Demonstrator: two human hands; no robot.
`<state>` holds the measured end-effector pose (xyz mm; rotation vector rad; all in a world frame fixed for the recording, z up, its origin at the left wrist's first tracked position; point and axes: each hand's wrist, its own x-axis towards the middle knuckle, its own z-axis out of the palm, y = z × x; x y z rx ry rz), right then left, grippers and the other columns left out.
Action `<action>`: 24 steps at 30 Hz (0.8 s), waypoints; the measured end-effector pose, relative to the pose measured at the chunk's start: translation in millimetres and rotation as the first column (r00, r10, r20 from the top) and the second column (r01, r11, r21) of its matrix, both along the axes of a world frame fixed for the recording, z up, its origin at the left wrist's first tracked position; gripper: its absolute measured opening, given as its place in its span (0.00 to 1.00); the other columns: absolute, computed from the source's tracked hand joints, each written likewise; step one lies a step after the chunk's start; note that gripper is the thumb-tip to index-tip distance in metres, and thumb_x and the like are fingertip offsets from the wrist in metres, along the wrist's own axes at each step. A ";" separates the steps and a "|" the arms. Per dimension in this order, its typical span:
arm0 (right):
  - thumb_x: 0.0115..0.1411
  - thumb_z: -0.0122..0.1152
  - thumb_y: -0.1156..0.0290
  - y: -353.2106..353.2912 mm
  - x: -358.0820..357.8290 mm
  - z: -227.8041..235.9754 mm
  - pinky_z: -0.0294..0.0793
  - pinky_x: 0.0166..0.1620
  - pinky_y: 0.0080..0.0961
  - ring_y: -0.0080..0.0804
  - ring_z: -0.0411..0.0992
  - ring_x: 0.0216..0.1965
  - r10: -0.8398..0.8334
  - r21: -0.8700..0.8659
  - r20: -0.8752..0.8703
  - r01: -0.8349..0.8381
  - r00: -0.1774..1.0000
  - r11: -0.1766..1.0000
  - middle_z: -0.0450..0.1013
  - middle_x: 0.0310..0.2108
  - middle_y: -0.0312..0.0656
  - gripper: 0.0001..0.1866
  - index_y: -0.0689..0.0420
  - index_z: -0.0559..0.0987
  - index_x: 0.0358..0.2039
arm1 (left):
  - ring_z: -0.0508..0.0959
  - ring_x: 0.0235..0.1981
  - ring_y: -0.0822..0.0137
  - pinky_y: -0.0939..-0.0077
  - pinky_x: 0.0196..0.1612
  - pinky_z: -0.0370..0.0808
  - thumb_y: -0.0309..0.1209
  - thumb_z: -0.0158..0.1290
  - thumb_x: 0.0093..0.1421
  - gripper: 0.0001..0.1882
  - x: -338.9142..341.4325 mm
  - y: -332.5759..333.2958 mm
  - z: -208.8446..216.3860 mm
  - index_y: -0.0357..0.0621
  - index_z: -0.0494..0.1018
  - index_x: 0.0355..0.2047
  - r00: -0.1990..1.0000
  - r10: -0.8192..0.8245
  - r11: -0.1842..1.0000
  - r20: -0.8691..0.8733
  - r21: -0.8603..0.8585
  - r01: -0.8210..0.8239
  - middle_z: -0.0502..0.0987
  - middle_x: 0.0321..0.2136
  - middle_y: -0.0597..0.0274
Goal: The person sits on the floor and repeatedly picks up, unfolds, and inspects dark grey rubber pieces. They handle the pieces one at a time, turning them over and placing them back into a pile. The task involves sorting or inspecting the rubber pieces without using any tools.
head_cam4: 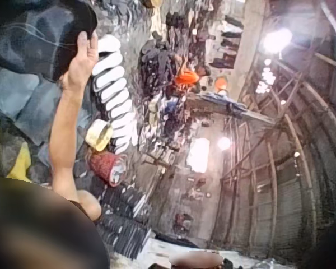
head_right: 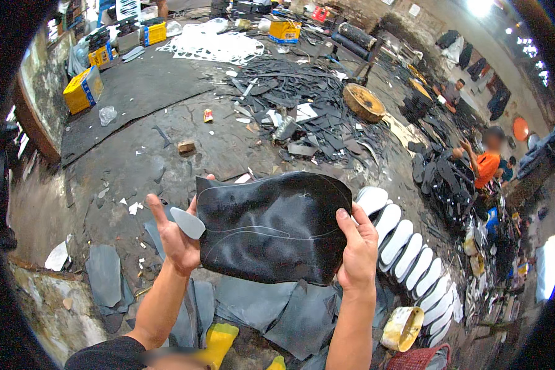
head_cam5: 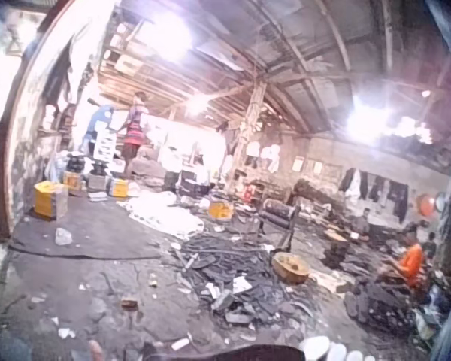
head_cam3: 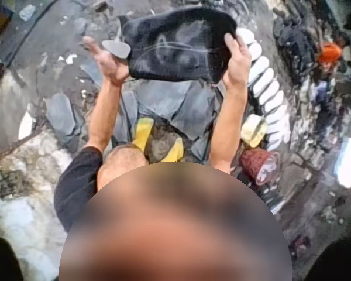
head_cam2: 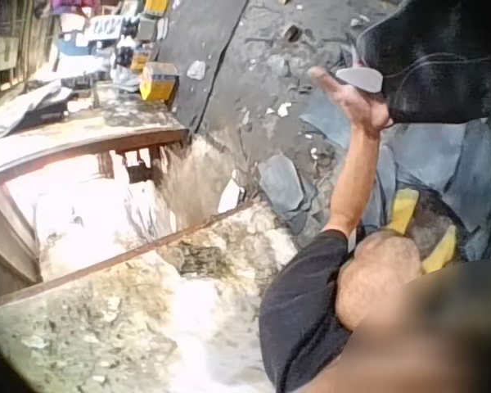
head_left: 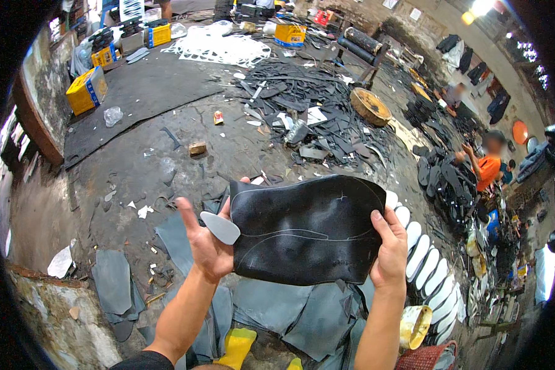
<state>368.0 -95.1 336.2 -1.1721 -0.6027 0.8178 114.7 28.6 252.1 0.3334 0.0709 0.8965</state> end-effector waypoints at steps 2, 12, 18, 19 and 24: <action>0.69 0.60 0.74 -7.8 8.8 -1.3 0.75 0.48 0.21 0.22 0.78 0.42 -0.059 -0.037 0.048 0.061 0.997 0.997 0.82 0.44 0.39 0.13 0.63 0.80 0.51 | 0.77 0.59 0.60 0.59 0.61 0.76 0.50 0.52 0.71 0.38 -3.2 0.7 -15.8 0.38 0.59 0.71 0.922 0.102 0.992 -0.373 0.106 -0.067 0.73 0.62 0.50; 0.69 0.59 0.73 -29.2 36.6 -7.5 0.77 0.48 0.25 0.26 0.79 0.41 -0.293 -0.091 0.078 0.299 0.953 0.950 0.81 0.44 0.37 0.11 0.60 0.81 0.50 | 0.59 0.72 0.52 0.51 0.67 0.67 0.46 0.67 0.60 0.47 11.6 172.3 -50.9 0.46 0.54 0.72 0.354 -0.009 0.832 -0.935 -0.204 -0.515 0.68 0.65 0.53; 0.67 0.62 0.73 -17.4 32.2 -44.5 0.76 0.53 0.27 0.29 0.77 0.46 -0.387 -0.029 0.118 0.392 0.915 0.919 0.78 0.48 0.39 0.16 0.60 0.77 0.54 | 0.70 0.67 0.56 0.61 0.68 0.67 0.40 0.75 0.49 0.44 68.8 -21.5 -55.1 0.45 0.70 0.65 0.596 0.772 0.215 -0.222 0.973 0.085 0.68 0.67 0.51; 0.67 0.62 0.73 -16.1 33.3 -51.6 0.76 0.53 0.27 0.29 0.77 0.46 -0.389 -0.012 0.133 0.394 0.912 0.919 0.78 0.48 0.39 0.16 0.60 0.77 0.54 | 0.77 0.61 0.55 0.63 0.63 0.74 0.33 0.73 0.51 0.35 84.5 -50.2 -53.1 0.45 0.75 0.60 0.668 0.719 0.187 -0.189 0.979 0.076 0.76 0.61 0.52; 0.63 0.67 0.66 -11.5 49.9 -44.5 0.70 0.61 0.37 0.40 0.73 0.53 -0.545 -0.140 0.327 0.610 0.772 0.780 0.73 0.58 0.50 0.33 0.65 0.69 0.66 | 0.87 0.42 0.61 0.71 0.43 0.84 0.21 0.66 0.56 0.12 81.4 -66.1 -52.7 0.40 0.84 0.42 0.713 0.662 0.498 -0.229 0.846 -0.191 0.85 0.44 0.50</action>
